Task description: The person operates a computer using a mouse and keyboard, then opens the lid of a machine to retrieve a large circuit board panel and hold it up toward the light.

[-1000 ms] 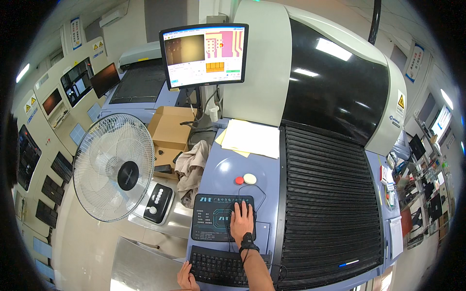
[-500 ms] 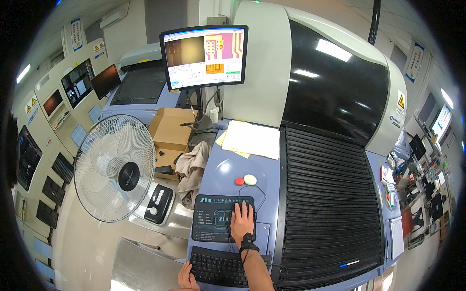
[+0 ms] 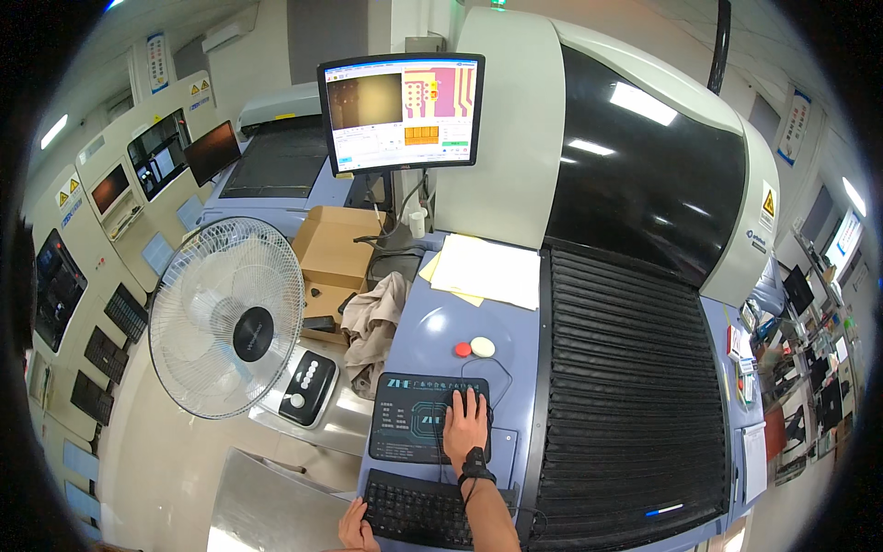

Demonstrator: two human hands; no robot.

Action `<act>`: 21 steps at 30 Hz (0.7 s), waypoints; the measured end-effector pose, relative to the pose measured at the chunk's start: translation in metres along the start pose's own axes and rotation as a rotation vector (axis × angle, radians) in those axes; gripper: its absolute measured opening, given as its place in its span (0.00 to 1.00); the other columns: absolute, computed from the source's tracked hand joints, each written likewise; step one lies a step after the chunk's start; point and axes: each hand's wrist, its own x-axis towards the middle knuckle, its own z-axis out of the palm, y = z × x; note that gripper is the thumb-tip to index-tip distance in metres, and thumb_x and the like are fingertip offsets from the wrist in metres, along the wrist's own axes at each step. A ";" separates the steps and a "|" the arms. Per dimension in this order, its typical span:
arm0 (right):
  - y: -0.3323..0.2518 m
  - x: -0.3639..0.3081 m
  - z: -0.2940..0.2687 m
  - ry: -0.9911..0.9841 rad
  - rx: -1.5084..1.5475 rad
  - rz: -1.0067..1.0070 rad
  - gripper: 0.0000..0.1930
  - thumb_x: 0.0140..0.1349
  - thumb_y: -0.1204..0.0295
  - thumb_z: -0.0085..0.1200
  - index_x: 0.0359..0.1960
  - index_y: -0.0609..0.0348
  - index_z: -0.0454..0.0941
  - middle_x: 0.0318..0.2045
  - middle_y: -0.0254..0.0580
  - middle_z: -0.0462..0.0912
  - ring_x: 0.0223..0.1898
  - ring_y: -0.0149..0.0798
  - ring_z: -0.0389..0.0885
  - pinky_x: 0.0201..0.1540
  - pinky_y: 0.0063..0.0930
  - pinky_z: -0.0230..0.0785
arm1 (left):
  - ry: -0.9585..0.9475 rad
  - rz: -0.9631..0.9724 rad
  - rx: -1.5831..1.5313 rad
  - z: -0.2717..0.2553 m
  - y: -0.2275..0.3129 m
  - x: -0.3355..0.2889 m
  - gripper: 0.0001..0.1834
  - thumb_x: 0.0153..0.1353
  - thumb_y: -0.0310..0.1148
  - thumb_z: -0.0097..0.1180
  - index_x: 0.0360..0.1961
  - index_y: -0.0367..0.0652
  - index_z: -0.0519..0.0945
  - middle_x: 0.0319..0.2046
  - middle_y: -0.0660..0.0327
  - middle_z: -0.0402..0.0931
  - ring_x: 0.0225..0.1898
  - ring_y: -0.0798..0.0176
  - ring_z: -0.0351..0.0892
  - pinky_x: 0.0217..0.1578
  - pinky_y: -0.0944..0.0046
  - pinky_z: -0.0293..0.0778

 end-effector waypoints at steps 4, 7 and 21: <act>0.002 -0.001 0.003 -0.003 0.004 0.023 0.18 0.70 0.70 0.52 0.59 0.62 0.75 0.61 0.63 0.72 0.63 0.69 0.67 0.68 0.56 0.62 | -0.006 -0.012 0.000 0.000 0.002 0.000 0.21 0.65 0.25 0.50 0.59 0.41 0.80 0.60 0.50 0.78 0.60 0.45 0.77 0.60 0.50 0.70; 0.002 -0.001 0.004 -0.007 0.003 0.027 0.18 0.70 0.70 0.52 0.59 0.62 0.75 0.62 0.62 0.72 0.63 0.69 0.67 0.68 0.56 0.63 | -0.006 -0.017 0.010 0.000 0.002 0.000 0.21 0.65 0.26 0.50 0.59 0.41 0.80 0.60 0.50 0.78 0.60 0.45 0.77 0.60 0.50 0.70; 0.001 0.000 0.002 0.004 0.006 0.022 0.18 0.70 0.70 0.52 0.59 0.62 0.75 0.61 0.62 0.72 0.63 0.70 0.67 0.66 0.55 0.65 | 0.017 -0.004 0.023 0.003 -0.002 -0.001 0.21 0.63 0.24 0.51 0.57 0.43 0.81 0.56 0.51 0.80 0.57 0.45 0.79 0.58 0.49 0.72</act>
